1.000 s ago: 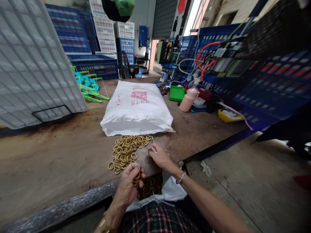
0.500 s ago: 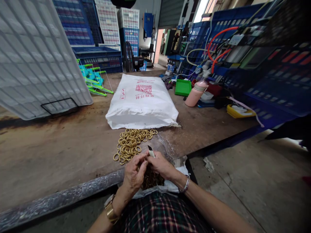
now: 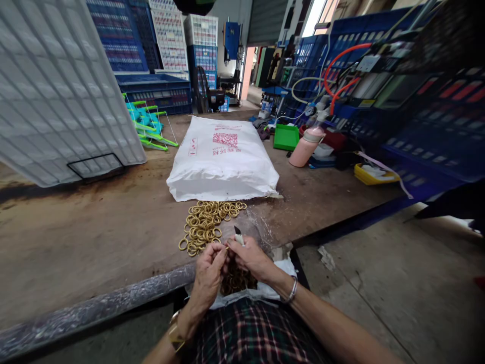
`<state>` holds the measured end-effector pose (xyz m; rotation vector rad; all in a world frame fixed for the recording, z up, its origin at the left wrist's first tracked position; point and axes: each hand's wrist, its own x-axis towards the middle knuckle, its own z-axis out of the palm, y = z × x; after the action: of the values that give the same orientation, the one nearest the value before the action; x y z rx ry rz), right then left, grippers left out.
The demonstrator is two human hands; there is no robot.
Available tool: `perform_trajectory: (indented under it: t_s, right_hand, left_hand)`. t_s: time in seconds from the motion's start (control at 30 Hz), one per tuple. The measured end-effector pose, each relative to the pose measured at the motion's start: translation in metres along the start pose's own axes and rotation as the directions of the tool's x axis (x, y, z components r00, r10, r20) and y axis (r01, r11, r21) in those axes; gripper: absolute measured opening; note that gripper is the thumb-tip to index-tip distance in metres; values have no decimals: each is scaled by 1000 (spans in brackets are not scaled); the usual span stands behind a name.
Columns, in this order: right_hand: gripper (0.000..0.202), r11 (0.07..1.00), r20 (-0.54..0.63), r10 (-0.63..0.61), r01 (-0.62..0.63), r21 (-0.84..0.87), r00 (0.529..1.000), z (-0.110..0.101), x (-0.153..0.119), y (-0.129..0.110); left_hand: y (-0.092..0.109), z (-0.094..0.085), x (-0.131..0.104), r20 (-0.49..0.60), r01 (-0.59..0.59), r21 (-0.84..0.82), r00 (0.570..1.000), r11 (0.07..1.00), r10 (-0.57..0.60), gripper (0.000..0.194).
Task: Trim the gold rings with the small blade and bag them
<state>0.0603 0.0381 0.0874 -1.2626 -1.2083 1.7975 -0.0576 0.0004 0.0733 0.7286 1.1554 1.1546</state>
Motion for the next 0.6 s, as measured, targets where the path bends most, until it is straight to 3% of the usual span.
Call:
perform_trajectory:
  t_s: [0.13,0.3,0.6]
  right_hand:
    - [27,967,-76,-154,134,-217,985,-4,5,5]
    - [23,896,-60,-251,209,-392,966,-4,6,2]
    - [21,916,-75,-229,189,-354,971,-3,7,0]
  left_hand:
    - [1,1,-2,18,61,16,998,998,-61,36]
    - [1,-1,-2,38,68,39,997,997,-69,36]
    - [4,-4,-4,121,126,-124,986,984,-111,32]
